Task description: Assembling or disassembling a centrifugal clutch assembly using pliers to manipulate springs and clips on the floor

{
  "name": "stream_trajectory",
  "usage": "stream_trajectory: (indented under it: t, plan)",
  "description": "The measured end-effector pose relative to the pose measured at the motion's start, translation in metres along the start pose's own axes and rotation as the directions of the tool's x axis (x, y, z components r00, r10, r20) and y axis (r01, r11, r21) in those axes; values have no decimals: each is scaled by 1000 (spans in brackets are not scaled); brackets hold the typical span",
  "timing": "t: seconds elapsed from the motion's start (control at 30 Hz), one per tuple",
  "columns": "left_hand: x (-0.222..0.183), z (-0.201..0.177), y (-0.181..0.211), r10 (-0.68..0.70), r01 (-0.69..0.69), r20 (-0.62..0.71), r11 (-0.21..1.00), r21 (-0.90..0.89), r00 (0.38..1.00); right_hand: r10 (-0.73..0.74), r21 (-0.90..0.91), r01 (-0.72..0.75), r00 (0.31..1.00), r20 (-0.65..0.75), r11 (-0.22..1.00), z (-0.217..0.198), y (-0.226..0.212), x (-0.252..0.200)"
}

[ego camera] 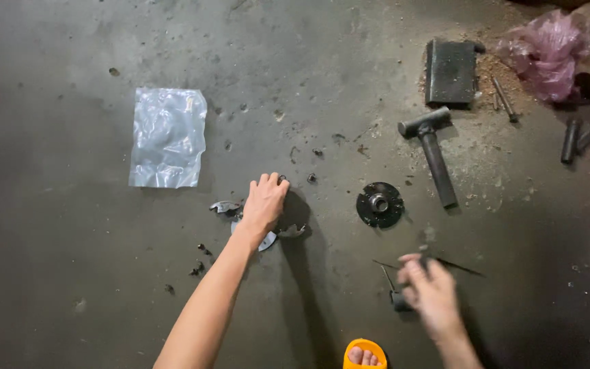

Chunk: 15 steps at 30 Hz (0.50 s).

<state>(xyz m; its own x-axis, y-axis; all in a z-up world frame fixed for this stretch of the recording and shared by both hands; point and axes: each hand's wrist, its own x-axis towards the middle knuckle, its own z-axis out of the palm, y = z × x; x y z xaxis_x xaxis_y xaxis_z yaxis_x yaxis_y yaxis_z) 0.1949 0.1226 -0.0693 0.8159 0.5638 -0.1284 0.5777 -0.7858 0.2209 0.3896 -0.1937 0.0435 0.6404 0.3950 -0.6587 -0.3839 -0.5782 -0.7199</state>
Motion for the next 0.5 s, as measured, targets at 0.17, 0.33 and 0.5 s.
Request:
stream_trajectory:
  t: [0.17,0.33,0.5]
  plan:
    - [-4,3,5,83,-47,-174,978,201,981,196,197,-263,933,302,945,56,30,-7]
    - [-4,19,4,83,-29,-184,960,279,979,209,-31,-210,927,312,977,83,5,-16]
    - [-8,48,3,-43,108,-295,972,210,955,115,130,-163,942,314,978,86,61,2]
